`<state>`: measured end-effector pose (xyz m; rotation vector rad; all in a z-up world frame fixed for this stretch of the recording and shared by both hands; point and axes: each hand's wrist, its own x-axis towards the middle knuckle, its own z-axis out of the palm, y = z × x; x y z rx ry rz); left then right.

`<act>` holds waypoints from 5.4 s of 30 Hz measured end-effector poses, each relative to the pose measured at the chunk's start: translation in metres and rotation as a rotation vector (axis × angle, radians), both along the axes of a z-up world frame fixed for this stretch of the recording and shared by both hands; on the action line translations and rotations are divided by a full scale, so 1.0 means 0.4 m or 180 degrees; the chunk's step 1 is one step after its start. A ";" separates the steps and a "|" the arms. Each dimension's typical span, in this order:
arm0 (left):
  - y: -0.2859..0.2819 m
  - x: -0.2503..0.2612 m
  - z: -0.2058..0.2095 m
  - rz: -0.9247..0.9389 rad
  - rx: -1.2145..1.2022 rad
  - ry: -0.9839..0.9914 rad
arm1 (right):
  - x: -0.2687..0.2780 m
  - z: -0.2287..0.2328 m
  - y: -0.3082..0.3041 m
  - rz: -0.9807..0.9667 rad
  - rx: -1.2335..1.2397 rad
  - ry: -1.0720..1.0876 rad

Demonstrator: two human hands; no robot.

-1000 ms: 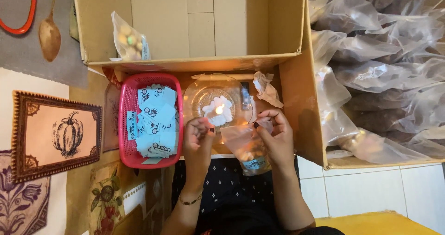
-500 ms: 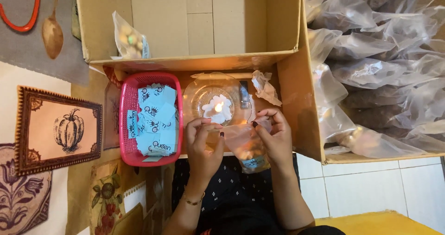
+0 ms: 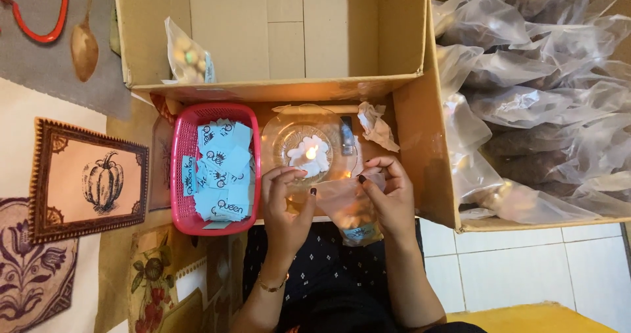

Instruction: Sealing small plastic snack bags manually using a candle flame to melt the plastic edges together.

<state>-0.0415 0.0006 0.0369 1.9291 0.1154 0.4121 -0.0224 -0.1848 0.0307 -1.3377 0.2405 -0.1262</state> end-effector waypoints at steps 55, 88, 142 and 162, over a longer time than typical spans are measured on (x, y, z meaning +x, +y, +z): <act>0.016 0.052 0.003 -0.0253 0.0067 0.0444 | 0.060 -0.009 0.058 0.0154 0.0065 0.0170; 0.036 0.132 -0.122 -0.0052 -0.1389 0.0950 | 0.152 -0.132 0.079 0.0125 0.0344 0.0606; 0.016 -0.082 0.146 -0.0808 0.0380 -0.0555 | -0.116 0.071 -0.074 0.0247 -0.0108 -0.0758; -0.003 -0.081 0.157 -0.0968 0.0442 -0.0525 | -0.120 0.081 -0.077 -0.0089 -0.1126 -0.1172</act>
